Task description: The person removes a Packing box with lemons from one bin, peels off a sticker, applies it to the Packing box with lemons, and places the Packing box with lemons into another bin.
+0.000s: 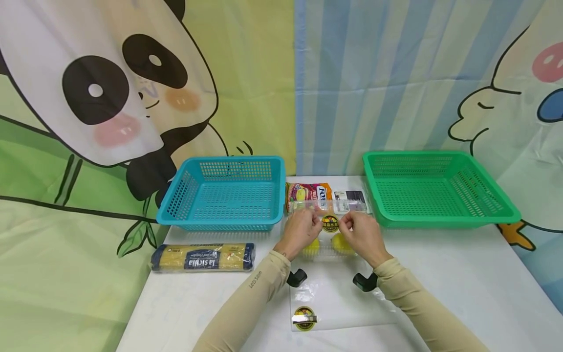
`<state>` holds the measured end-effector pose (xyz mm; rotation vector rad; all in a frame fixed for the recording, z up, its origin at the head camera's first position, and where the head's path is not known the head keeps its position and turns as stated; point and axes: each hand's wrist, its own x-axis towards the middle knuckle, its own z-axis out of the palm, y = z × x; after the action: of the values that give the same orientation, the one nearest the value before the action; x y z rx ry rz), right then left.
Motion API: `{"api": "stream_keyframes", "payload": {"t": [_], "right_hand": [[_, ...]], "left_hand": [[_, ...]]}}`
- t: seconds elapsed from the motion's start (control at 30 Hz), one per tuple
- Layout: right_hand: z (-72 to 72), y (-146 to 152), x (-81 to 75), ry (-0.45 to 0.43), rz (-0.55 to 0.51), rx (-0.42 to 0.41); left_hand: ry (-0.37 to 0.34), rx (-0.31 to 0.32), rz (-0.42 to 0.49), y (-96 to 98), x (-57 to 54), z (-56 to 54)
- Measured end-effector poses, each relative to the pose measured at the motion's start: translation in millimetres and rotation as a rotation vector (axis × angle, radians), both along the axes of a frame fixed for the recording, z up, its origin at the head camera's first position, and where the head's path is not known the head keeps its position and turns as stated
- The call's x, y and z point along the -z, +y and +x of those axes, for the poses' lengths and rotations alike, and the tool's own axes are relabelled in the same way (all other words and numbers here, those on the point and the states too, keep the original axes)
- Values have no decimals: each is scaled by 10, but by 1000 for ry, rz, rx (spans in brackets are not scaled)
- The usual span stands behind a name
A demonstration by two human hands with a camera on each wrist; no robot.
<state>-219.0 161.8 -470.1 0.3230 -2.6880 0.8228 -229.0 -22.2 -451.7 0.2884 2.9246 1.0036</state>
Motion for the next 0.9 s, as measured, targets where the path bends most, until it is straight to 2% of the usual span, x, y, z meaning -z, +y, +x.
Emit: {"api": "stream_keyframes", "payload": {"t": [0.2,0.43,0.67,0.9], "right_hand": [[9,0,1,-11,2,7],[14,0,12,-24,21,11],[5,-5,32,-43,44,7],[12,-4,33,-38,43,8]], "left_hand": [[-19,-8,-8,31,-1,7],[17,-14,-52,52,13,11],[62,-15,-64,48,46,9],[78,-20,-68,37,52,4]]}}
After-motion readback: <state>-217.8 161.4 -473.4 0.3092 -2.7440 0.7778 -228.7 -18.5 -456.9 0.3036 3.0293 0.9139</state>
